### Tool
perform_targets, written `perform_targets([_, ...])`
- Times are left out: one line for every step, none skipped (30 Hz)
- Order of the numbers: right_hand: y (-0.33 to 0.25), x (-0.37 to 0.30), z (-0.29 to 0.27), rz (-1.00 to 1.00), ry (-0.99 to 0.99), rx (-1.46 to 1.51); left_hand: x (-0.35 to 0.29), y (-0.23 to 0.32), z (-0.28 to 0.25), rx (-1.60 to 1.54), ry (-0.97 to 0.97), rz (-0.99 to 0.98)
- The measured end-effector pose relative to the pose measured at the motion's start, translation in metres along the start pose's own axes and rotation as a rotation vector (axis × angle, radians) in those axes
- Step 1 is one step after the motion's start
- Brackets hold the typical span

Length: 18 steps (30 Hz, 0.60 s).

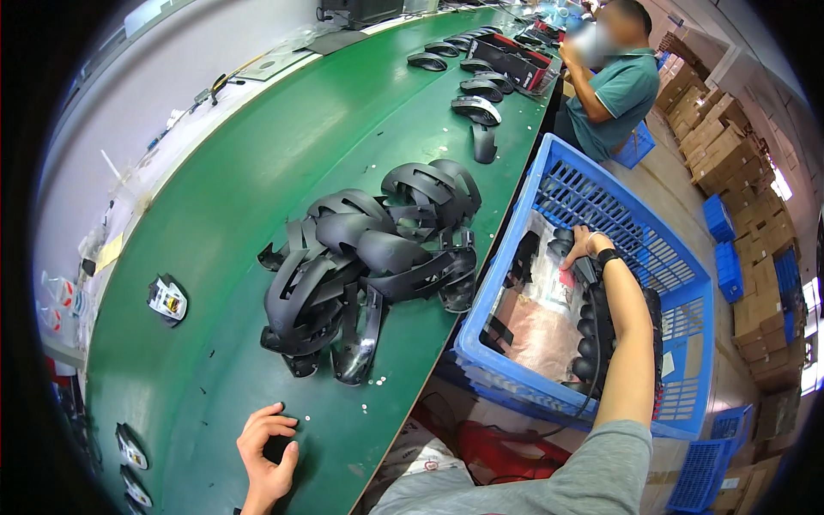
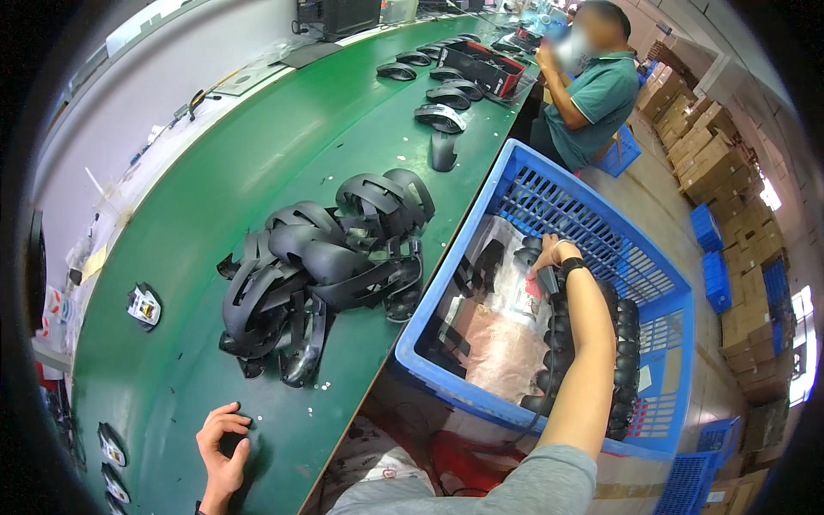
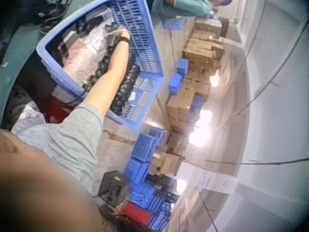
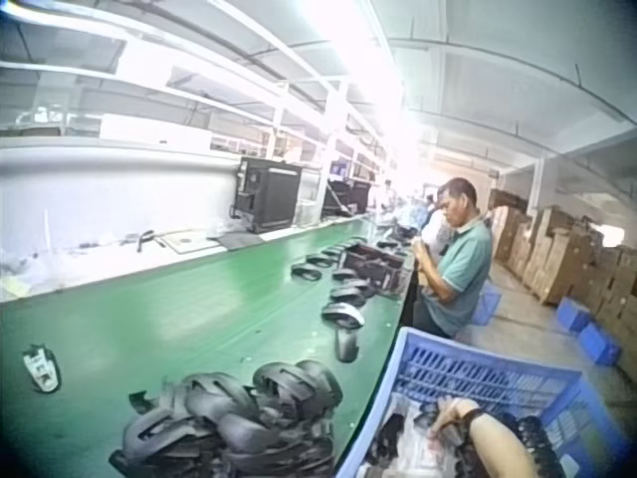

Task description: The person assembles computer mice by hand at a factory workstation. They pick up black mouse shells from a blue crate and snap them onto the internal components of the mice lined up on the green table. The person handles the mice one at a time, fitting the shells and placing the completed units back on the table.

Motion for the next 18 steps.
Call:
perform_targets([-0.002, -0.002, -0.004, 0.013, -0.016, -0.003, 0.0, 0.001, 0.001, 0.001, -0.003, 0.0])
perform_targets([-0.004, -0.005, -0.007, 0.025, -0.031, -0.006, 0.0, 0.001, 0.0, 0.003, -0.005, 0.0])
perform_targets([-0.01, -0.008, -0.008, 0.008, 0.035, -0.064, 0.0, 0.001, 0.0, 0.002, -0.004, 0.001])
perform_targets([-0.009, -0.008, -0.007, 0.005, 0.042, -0.081, 0.0, 0.001, 0.0, -0.004, -0.006, 0.002])
perform_targets([-0.008, -0.006, -0.005, 0.001, 0.049, -0.099, 0.0, 0.001, 0.0, -0.009, -0.006, 0.003])
perform_targets([-0.007, -0.003, -0.002, -0.003, 0.056, -0.117, 0.0, 0.001, 0.0, -0.012, -0.007, 0.002])
perform_targets([-0.006, 0.0, 0.002, -0.011, 0.044, -0.055, 0.0, 0.001, 0.0, -0.015, -0.007, 0.001])
perform_targets([0.001, 0.004, 0.007, -0.018, 0.033, 0.008, 0.001, 0.001, 0.0, -0.018, -0.008, 0.001])
perform_targets([0.008, 0.008, 0.012, -0.023, 0.022, 0.072, 0.001, 0.001, 0.0, -0.02, -0.012, 0.006])
perform_targets([0.009, 0.009, 0.013, -0.039, 0.027, 0.124, 0.001, 0.001, 0.0, -0.017, -0.011, 0.008])
perform_targets([0.01, 0.009, 0.015, -0.054, 0.032, 0.176, 0.001, 0.001, 0.0, -0.015, -0.011, 0.01])
perform_targets([0.011, 0.009, 0.018, -0.069, 0.036, 0.228, 0.001, 0.001, -0.001, -0.014, -0.008, 0.012])
perform_targets([0.01, 0.004, 0.017, -0.048, 0.053, 0.233, 0.0, 0.0, -0.001, -0.015, -0.006, 0.015])
perform_targets([0.011, 0.005, 0.019, -0.039, 0.056, 0.266, 0.0, 0.0, -0.001, -0.016, -0.005, 0.019])
perform_targets([0.011, 0.007, 0.02, -0.03, 0.059, 0.298, 0.0, 0.0, 0.0, -0.017, -0.005, 0.019])
perform_targets([0.01, 0.006, 0.02, -0.022, 0.062, 0.332, 0.0, 0.0, -0.001, -0.016, -0.004, 0.019])
perform_targets([0.01, 0.003, 0.019, -0.004, 0.069, 0.356, 0.0, 0.001, -0.001, -0.015, -0.003, 0.019])
perform_targets([0.01, 0.003, 0.02, -0.017, 0.076, 0.374, 0.0, 0.002, -0.001, -0.011, -0.004, 0.019])
Point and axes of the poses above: each hand's wrist, its own x-axis towards the middle knuckle, its own z-axis out of the palm, y = z × x, the point moved 1 cm from there along x, towards the middle knuckle, and after that the axes turned 10 degrees about y, right-handed, at the moved point
